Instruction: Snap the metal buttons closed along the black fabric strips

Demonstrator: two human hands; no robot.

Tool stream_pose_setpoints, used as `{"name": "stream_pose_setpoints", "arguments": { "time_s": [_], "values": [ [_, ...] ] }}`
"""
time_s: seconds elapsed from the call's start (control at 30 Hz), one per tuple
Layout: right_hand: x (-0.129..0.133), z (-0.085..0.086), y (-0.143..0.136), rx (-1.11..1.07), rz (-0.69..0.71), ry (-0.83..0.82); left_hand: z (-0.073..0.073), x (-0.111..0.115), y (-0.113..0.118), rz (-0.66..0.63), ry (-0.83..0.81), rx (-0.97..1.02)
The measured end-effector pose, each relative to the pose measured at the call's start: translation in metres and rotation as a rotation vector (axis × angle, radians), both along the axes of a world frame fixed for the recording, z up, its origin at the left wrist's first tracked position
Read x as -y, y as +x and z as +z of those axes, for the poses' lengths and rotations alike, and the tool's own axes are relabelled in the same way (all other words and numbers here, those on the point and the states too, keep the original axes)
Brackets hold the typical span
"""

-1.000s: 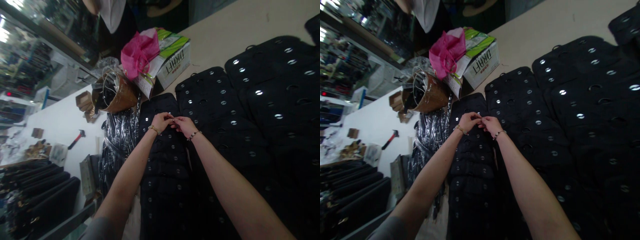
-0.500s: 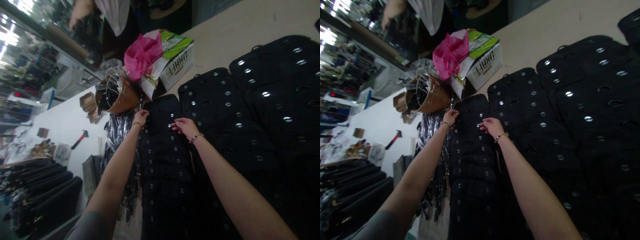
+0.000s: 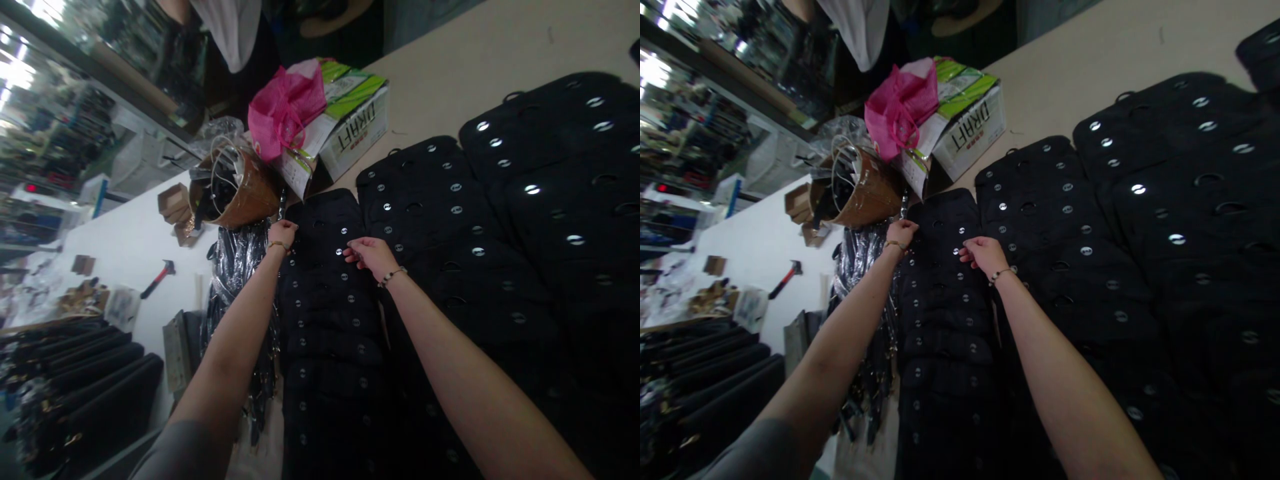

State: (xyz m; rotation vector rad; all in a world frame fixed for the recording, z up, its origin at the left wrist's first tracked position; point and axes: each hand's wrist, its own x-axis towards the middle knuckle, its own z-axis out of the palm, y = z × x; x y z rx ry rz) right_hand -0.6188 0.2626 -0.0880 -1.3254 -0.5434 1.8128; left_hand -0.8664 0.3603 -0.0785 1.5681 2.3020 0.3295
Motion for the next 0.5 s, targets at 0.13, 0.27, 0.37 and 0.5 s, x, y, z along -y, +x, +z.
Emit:
{"name": "stream_pose_setpoints", "arguments": {
  "time_s": [0.13,0.27,0.37,0.5],
  "values": [
    [0.000,-0.001,0.000,-0.017,-0.003,-0.011,-0.001,0.004,0.002,0.025,0.044,0.039],
    [-0.001,-0.001,0.000,-0.012,0.002,-0.011,-0.007,0.005,0.000,0.062,0.098,0.165],
    [-0.001,0.001,0.000,-0.011,0.003,-0.016,-0.013,0.005,-0.003,0.090,0.118,0.241],
    [-0.001,0.002,0.000,-0.014,0.007,-0.014,-0.019,0.004,-0.005,0.104,0.133,0.228]
  ]
}}
